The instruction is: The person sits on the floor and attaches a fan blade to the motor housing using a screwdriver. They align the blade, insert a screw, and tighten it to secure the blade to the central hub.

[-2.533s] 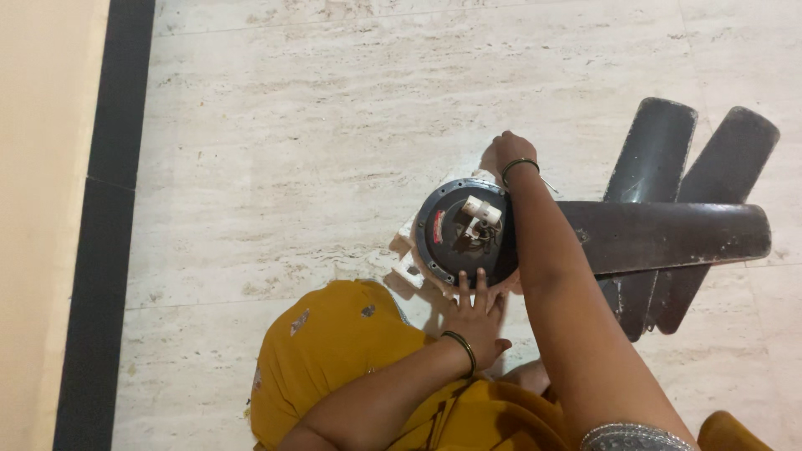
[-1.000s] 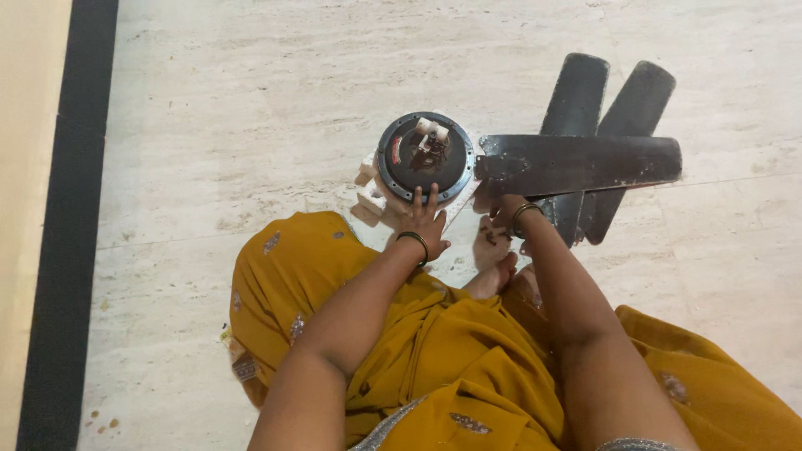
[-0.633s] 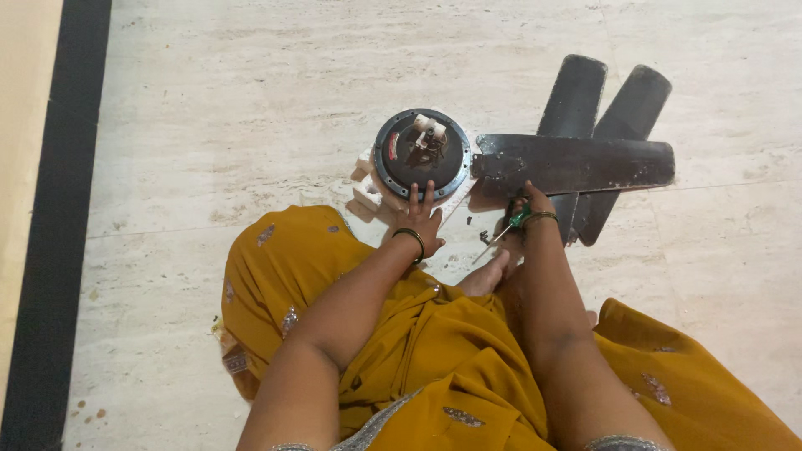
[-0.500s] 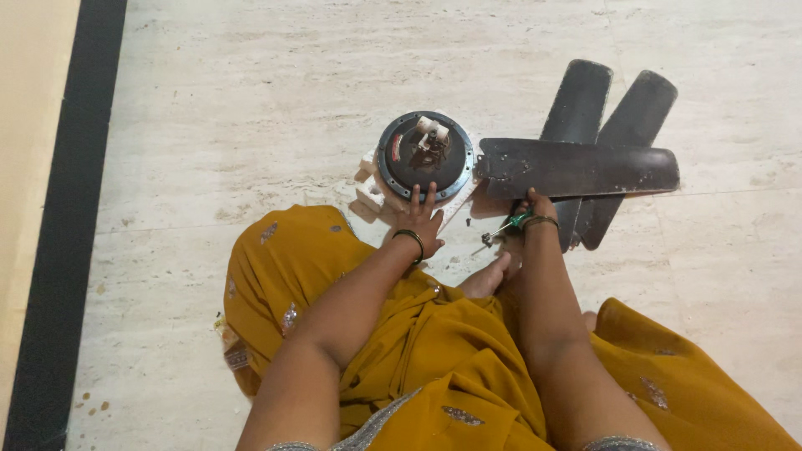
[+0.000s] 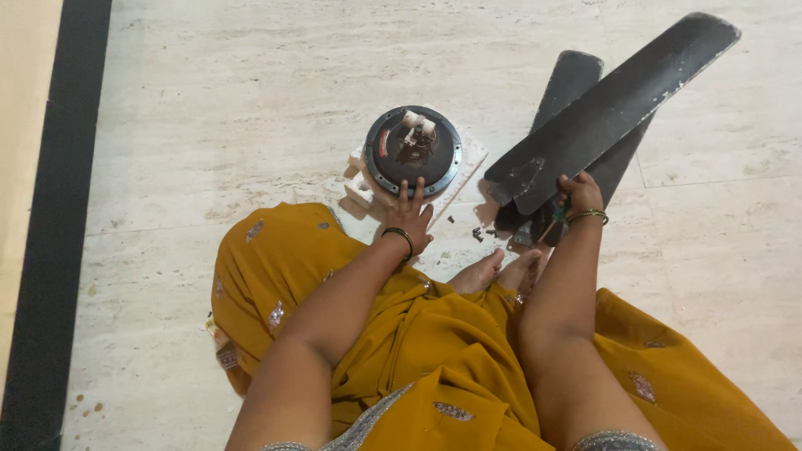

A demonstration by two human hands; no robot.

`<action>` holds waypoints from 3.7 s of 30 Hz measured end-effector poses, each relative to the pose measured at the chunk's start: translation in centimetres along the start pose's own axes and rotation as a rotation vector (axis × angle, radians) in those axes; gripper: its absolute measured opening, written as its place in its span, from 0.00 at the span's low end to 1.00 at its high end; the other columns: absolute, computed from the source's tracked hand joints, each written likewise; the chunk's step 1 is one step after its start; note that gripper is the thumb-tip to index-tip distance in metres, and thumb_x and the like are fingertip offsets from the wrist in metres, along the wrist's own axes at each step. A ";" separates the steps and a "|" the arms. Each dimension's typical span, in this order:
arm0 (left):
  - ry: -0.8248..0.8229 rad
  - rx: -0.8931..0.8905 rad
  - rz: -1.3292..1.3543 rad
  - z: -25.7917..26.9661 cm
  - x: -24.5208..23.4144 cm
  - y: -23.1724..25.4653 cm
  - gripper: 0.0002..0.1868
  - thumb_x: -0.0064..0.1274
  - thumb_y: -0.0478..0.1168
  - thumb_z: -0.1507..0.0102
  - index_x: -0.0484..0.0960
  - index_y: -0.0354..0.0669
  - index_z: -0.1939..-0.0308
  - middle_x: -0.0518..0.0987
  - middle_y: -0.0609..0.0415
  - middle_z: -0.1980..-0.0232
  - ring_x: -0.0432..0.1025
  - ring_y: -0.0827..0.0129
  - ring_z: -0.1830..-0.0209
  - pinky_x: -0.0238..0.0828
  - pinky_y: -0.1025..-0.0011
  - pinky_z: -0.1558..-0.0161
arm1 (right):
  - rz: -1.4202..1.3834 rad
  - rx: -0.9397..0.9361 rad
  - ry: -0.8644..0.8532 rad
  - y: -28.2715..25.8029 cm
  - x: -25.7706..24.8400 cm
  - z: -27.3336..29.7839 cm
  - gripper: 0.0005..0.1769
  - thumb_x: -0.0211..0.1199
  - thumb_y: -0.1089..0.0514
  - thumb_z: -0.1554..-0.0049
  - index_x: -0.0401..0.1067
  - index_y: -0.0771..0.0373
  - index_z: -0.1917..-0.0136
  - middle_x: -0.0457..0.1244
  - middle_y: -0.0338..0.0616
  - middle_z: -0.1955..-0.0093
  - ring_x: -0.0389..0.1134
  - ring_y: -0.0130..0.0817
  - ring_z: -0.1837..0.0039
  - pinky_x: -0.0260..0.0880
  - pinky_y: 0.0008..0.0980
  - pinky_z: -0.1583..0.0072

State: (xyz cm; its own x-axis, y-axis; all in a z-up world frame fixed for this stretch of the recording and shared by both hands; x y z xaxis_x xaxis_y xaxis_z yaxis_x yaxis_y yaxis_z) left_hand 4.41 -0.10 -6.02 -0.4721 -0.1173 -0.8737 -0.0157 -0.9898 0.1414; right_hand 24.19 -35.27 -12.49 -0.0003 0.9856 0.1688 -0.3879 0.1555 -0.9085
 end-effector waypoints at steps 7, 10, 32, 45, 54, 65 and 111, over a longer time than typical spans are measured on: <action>-0.032 -0.007 -0.009 0.0 -0.2 0.0 0.42 0.55 0.58 0.36 0.56 0.57 0.22 0.17 0.43 0.17 0.16 0.37 0.18 0.47 0.33 0.30 | 0.056 0.020 0.138 0.5 -2.3 -0.1 0.01 0.64 0.64 0.40 0.73 0.61 0.53 0.62 0.36 0.66 0.57 0.25 0.70 0.58 0.28 0.67; -0.053 -0.009 -0.017 -0.1 -0.2 0.1 0.42 0.54 0.58 0.36 0.54 0.57 0.21 0.16 0.43 0.18 0.15 0.37 0.19 0.44 0.31 0.30 | 0.206 0.012 0.175 0.6 -3.1 -0.5 0.05 0.64 0.62 0.39 0.77 0.64 0.49 0.62 0.37 0.67 0.59 0.25 0.68 0.59 0.28 0.66; -0.033 -0.031 -0.030 -0.2 0.2 0.4 0.40 0.54 0.56 0.35 0.56 0.56 0.22 0.16 0.42 0.18 0.15 0.36 0.19 0.36 0.25 0.30 | 0.166 -0.113 0.442 1.3 -5.7 -3.1 0.13 0.66 0.69 0.46 0.77 0.68 0.47 0.69 0.50 0.60 0.68 0.35 0.61 0.67 0.30 0.61; -0.019 -0.028 -0.042 0.2 -0.2 0.5 0.41 0.55 0.57 0.35 0.56 0.56 0.22 0.18 0.42 0.17 0.15 0.35 0.18 0.37 0.25 0.30 | 0.653 -0.174 0.693 -1.5 -4.9 -0.6 0.10 0.73 0.62 0.52 0.82 0.64 0.55 0.72 0.49 0.55 0.74 0.38 0.53 0.74 0.34 0.47; 0.047 -0.022 -0.014 -0.6 0.5 0.1 0.41 0.54 0.57 0.36 0.56 0.56 0.22 0.20 0.43 0.17 0.18 0.34 0.19 0.40 0.27 0.31 | 0.661 -0.015 0.313 -2.4 1.5 -3.0 0.11 0.69 0.57 0.44 0.80 0.63 0.49 0.72 0.45 0.60 0.66 0.26 0.66 0.65 0.30 0.64; 0.877 -0.129 0.457 -1.1 -1.6 -5.1 0.34 0.59 0.43 0.42 0.68 0.39 0.33 0.66 0.42 0.32 0.59 0.47 0.30 0.57 0.50 0.31 | 1.103 -0.228 -0.086 -9.0 16.1 2.9 0.16 0.66 0.46 0.42 0.81 0.57 0.47 0.73 0.42 0.58 0.73 0.31 0.56 0.72 0.35 0.49; 0.682 -0.576 0.921 -6.9 6.2 -19.0 0.35 0.54 0.62 0.41 0.75 0.57 0.31 0.66 0.42 0.33 0.67 0.45 0.33 0.62 0.57 0.31 | 1.092 0.047 0.530 1.5 -2.8 4.9 0.29 0.74 0.44 0.47 0.76 0.63 0.39 0.67 0.58 0.39 0.69 0.55 0.37 0.69 0.47 0.37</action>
State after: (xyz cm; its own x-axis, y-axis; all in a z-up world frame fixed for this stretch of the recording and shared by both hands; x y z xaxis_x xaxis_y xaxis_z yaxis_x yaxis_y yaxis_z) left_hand 7.88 17.44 -17.36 0.4425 -0.6218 -0.6462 0.5367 -0.3936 0.7463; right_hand 19.13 -38.08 -12.41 0.0245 0.5023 -0.8643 -0.4520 -0.7656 -0.4577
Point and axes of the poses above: each hand's wrist, its own z-axis away from the middle knuckle, its own x-axis out of the palm, y = z × x, the point moved 7 cm from there along -z, towards the middle knuckle
